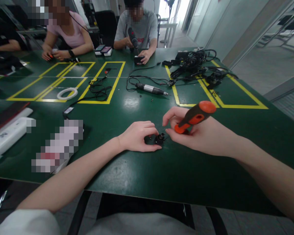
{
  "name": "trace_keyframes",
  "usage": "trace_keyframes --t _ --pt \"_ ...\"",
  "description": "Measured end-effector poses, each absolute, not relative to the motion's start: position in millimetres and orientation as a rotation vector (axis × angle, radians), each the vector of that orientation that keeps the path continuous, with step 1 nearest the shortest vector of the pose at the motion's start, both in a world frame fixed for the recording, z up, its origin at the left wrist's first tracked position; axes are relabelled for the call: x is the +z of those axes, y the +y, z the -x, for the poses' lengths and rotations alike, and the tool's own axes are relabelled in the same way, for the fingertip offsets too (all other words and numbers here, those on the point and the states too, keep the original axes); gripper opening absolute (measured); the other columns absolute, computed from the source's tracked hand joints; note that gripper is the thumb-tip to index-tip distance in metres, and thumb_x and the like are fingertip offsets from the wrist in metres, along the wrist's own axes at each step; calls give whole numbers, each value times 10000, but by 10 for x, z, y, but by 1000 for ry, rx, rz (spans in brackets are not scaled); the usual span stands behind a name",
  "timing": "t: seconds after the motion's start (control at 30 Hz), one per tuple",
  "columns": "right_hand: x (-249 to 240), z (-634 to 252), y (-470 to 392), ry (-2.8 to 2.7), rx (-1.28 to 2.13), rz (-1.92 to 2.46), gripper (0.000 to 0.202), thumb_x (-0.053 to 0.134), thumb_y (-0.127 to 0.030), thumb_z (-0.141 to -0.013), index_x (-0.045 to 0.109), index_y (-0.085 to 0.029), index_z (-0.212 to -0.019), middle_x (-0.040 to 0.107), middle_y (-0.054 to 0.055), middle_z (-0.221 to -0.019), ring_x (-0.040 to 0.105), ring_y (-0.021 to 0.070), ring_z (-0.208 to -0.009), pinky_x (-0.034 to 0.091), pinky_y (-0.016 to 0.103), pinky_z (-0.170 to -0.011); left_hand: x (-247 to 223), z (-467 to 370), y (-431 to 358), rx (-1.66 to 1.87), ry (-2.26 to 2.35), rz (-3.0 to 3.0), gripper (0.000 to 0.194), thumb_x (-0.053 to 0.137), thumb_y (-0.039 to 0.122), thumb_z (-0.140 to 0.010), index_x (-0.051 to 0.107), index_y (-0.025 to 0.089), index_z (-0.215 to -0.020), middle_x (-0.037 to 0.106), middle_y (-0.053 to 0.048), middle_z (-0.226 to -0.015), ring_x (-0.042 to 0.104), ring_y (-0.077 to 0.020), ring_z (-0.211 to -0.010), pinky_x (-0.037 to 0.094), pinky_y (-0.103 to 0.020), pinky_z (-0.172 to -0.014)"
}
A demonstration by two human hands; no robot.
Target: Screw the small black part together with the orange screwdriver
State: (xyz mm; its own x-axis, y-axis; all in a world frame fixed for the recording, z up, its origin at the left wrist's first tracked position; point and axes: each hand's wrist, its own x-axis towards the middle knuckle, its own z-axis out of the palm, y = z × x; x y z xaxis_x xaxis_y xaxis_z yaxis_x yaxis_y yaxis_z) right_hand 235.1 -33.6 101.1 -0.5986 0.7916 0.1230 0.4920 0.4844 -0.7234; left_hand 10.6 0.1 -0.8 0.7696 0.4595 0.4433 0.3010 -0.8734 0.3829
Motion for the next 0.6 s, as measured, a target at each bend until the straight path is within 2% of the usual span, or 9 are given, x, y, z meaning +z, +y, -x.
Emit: trace_keyframes --t 0.2,0.4,0.6 --pt "1015 -2342 -330 -2281 880 1081 144 617 -157 -762 591 -214 -891 580 -24 -691 539 143 -595 425 253 -564 -11 -101 0 780 592 -2661 343 702 507 -920 697 166 -892 689 -40 -814 636 -175 -753 473 -279 -671" --pt "999 -2369 -310 -2354 721 1144 143 646 -156 -728 546 -217 -809 584 -13 -710 519 143 -596 375 262 -536 -7 -99 -4 750 599 -2660 341 691 508 -926 695 169 -899 700 -46 -832 646 -182 -777 482 -286 -692" --pt "1059 -2379 -309 -2333 780 1041 116 586 -123 -750 577 -214 -822 593 -13 -718 543 144 -612 417 263 -575 -11 -110 2 774 588 -2654 336 719 497 -914 697 162 -897 687 -39 -812 635 -174 -754 474 -279 -669"
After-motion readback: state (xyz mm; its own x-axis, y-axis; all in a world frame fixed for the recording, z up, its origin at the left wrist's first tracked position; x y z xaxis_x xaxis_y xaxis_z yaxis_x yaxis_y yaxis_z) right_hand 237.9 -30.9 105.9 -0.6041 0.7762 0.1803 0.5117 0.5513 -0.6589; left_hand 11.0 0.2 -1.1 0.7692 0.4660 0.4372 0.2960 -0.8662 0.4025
